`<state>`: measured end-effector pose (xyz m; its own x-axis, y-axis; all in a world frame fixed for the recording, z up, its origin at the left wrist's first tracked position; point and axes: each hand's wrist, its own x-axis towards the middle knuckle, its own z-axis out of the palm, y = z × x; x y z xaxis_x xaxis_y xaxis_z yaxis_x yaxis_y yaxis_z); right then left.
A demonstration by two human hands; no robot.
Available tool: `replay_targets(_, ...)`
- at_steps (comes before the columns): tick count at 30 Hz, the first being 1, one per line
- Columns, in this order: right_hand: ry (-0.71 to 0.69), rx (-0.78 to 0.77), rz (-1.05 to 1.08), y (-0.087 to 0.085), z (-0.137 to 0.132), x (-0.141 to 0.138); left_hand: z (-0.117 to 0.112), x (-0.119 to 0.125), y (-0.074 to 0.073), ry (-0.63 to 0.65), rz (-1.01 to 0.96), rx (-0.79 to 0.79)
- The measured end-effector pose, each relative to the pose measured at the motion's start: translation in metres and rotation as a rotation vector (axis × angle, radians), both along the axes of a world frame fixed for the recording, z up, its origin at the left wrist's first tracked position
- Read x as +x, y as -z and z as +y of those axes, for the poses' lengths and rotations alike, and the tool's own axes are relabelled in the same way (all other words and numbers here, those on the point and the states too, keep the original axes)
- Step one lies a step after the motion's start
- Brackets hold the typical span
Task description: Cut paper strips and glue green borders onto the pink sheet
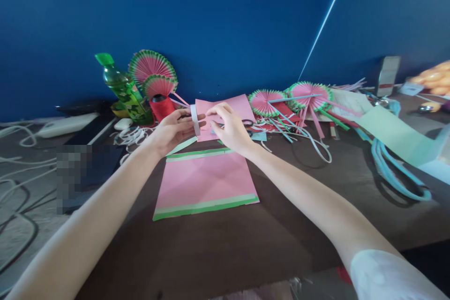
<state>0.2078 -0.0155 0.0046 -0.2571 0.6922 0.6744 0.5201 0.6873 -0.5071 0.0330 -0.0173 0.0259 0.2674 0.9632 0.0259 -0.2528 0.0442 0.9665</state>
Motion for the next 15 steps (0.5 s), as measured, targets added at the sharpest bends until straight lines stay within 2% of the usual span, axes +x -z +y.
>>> replay_targets(7, 0.013, 0.040, 0.013, 0.002, -0.008, -0.008, 0.000, 0.010, 0.010, -0.055, -0.033, 0.062)
replay_targets(15, 0.024, 0.065, 0.067, 0.007, -0.009, -0.010, -0.007, 0.020, 0.013, -0.056, -0.052, 0.065)
